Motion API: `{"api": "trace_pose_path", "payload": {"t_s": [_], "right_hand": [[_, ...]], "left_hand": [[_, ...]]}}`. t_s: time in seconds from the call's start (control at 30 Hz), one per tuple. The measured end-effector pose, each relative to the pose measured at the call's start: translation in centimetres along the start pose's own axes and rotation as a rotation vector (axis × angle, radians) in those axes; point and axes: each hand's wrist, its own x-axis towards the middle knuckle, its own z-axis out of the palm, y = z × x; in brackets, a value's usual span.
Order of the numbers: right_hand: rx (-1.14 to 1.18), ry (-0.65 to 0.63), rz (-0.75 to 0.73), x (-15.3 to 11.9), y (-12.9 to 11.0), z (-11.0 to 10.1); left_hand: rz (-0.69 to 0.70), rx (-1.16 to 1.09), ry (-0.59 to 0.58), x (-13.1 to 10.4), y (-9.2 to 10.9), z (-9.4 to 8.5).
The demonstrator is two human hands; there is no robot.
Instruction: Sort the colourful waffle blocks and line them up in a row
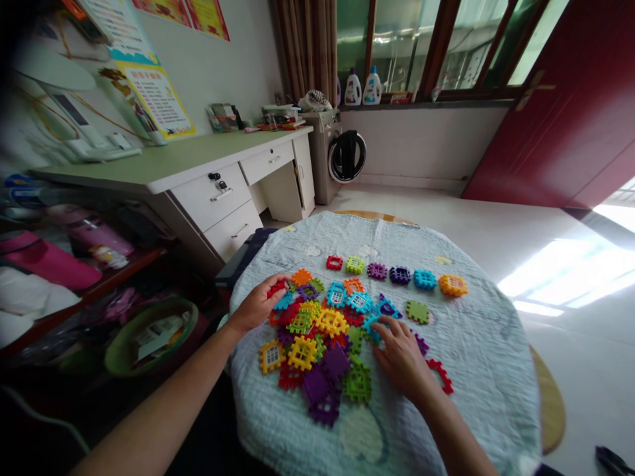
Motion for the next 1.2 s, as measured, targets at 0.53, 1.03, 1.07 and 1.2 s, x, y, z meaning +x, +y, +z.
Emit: {"api": "trace_pose_path", "payload": {"t_s": [0.53,1.03,1.07,1.2], "right_hand": [[-0.025,0.016,-0.009,-0.1,0.1,0.2],[-0.016,0.0,0.001,0.0,-0.3,-0.1],[-0.014,-0.004,0.003,0.0,-0.3,-0.1],[-0.013,-0.012,0.008,0.1,-0.4,-0.3]], "left_hand": [[0.199,0.444,-0.48,0.0,0.7,0.0],[-0.433,-0.956,-0.07,0.9,1.7,0.6],[-0.45,-0.947,-0.071,0.9,1.7,0.6],[-0.491,-0.965,0.025,1.7,1.0,0.6]]}}
